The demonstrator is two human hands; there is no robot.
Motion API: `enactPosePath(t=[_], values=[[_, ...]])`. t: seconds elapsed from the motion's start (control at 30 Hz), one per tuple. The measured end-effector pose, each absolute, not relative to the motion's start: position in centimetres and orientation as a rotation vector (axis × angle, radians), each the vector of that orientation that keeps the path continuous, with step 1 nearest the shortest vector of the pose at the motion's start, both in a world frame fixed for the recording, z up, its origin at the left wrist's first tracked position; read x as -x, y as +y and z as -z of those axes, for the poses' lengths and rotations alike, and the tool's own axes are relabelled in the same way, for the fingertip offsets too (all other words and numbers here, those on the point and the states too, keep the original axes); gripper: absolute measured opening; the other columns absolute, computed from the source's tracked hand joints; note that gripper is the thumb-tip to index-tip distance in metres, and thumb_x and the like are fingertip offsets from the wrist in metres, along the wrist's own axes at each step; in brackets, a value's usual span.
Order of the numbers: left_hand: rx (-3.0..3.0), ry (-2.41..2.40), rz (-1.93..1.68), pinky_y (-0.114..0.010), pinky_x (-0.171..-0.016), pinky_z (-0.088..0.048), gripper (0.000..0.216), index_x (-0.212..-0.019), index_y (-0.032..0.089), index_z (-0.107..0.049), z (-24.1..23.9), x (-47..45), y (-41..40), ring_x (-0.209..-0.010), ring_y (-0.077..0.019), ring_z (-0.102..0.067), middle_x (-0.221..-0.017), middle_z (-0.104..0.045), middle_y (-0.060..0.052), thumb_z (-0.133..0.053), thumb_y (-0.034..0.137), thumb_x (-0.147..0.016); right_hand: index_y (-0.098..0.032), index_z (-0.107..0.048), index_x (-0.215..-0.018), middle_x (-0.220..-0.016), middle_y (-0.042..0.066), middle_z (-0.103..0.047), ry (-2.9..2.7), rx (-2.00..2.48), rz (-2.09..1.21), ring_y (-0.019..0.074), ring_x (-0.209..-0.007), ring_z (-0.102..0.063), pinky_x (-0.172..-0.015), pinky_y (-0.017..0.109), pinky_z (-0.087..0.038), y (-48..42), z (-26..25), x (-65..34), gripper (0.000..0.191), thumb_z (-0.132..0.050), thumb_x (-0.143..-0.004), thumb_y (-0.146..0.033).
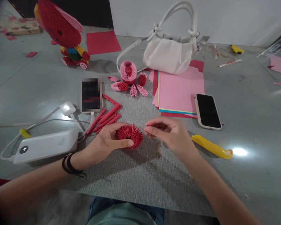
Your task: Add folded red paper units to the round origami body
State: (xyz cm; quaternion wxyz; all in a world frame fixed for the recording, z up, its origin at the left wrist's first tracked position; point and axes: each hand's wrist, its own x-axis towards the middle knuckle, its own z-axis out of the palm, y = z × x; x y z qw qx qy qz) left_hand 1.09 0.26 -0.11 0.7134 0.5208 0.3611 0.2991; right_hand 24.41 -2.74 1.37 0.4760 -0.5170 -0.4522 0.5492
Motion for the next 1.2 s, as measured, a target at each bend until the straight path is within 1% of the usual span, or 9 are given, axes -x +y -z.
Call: enactPosePath(t=[0.13,0.3,0.43,0.57,0.63,0.73,0.77,1.07,1.2], values=[[-1.018,0.746,-0.667,-0.021,-0.082,-0.054,0.035,-0.105,0.019,-0.077,-0.09,-1.21,0.16,-0.087,-0.0115,-0.069,-0.097,-0.078,-0.001,-0.092,0.022,-0.074,-0.023,-0.076,-0.089,-0.088,0.003,-0.081,-1.093,1.262,-1.329,0.0147,-0.082,-0.077,-0.070,0.022,-0.065,-2.97,-1.70,-24.26,0.012,-0.085,-0.086,-0.030],[-0.978,0.742,-0.679,-0.020,-0.082,-0.056,0.036,-0.106,0.018,-0.077,-0.24,-1.19,0.03,-0.087,-0.0112,-0.071,-0.098,-0.079,-0.002,-0.092,0.017,-0.073,-0.023,-0.069,-0.093,-0.095,0.003,-0.081,-1.102,1.293,-1.300,0.0155,-0.087,-0.078,-0.070,0.022,-0.066,-2.96,-1.89,-24.08,0.015,-0.081,-0.090,-0.032],[-0.969,0.748,-0.686,-0.020,-0.081,-0.056,0.036,-0.105,0.018,-0.077,-0.28,-1.25,-0.05,-0.086,-0.0109,-0.072,-0.097,-0.079,-0.001,-0.091,0.013,-0.072,-0.025,-0.073,-0.098,-0.098,0.003,-0.082,-1.104,1.290,-1.344,0.0146,-0.089,-0.077,-0.069,0.020,-0.065,-2.87,-1.76,-24.13,0.013,-0.080,-0.091,-0.033],[-0.966,0.776,-0.689,-0.021,-0.080,-0.057,0.037,-0.106,0.018,-0.076,-0.49,-1.34,-0.09,-0.083,-0.0106,-0.072,-0.095,-0.080,0.000,-0.090,0.013,-0.072,-0.026,-0.080,-0.093,-0.103,0.003,-0.082,-1.083,1.240,-1.421,0.0125,-0.088,-0.075,-0.070,0.018,-0.065,-2.80,-1.35,-24.25,0.010,-0.082,-0.088,-0.034],[-0.984,0.786,-0.678,-0.022,-0.081,-0.058,0.037,-0.106,0.018,-0.076,-0.61,-1.33,-0.10,-0.083,-0.0114,-0.072,-0.095,-0.080,-0.001,-0.090,0.014,-0.072,-0.027,-0.082,-0.091,-0.097,0.001,-0.081,-1.043,1.231,-1.420,0.0107,-0.083,-0.074,-0.069,0.016,-0.064,-2.75,-1.21,-24.24,0.010,-0.086,-0.085,-0.034],[-1.007,0.793,-0.666,-0.024,-0.082,-0.059,0.036,-0.106,0.017,-0.077,-0.68,-1.26,-0.11,-0.084,-0.0130,-0.073,-0.097,-0.080,-0.002,-0.090,0.015,-0.072,-0.027,-0.083,-0.087,-0.078,-0.002,-0.077,-0.983,1.207,-1.435,0.0084,-0.071,-0.071,-0.065,0.014,-0.062,-2.67,-1.22,-24.16,0.011,-0.089,-0.080,-0.033],[-1.012,0.795,-0.665,-0.024,-0.082,-0.059,0.037,-0.106,0.017,-0.077,-0.66,-1.23,-0.12,-0.084,-0.0133,-0.073,-0.098,-0.080,-0.002,-0.090,0.016,-0.072,-0.027,-0.083,-0.087,-0.075,-0.002,-0.076,-0.970,1.200,-1.447,0.0084,-0.069,-0.071,-0.064,0.014,-0.062,-2.66,-1.26,-24.14,0.011,-0.090,-0.080,-0.033],[-1.026,0.753,-0.671,-0.026,-0.084,-0.061,0.033,-0.106,0.018,-0.077,-0.49,-1.21,-0.14,-0.088,-0.0147,-0.074,-0.101,-0.081,-0.004,-0.088,0.019,-0.076,-0.026,-0.084,-0.090,-0.081,0.000,-0.079,-1.003,1.247,-1.435,0.0112,-0.075,-0.076,-0.066,0.016,-0.062,-3.03,-1.42,-24.33,0.013,-0.090,-0.079,-0.029],[-1.047,0.780,-0.670,-0.028,-0.083,-0.061,0.027,-0.101,0.017,-0.077,-0.77,-1.22,-0.16,-0.085,-0.0159,-0.074,-0.098,-0.081,-0.004,-0.088,0.025,-0.078,-0.027,-0.083,-0.090,-0.079,-0.001,-0.078,-1.022,1.231,-1.477,0.0105,-0.069,-0.073,-0.064,0.018,-0.061,-3.19,-1.89,-24.13,0.012,-0.090,-0.080,-0.027]])
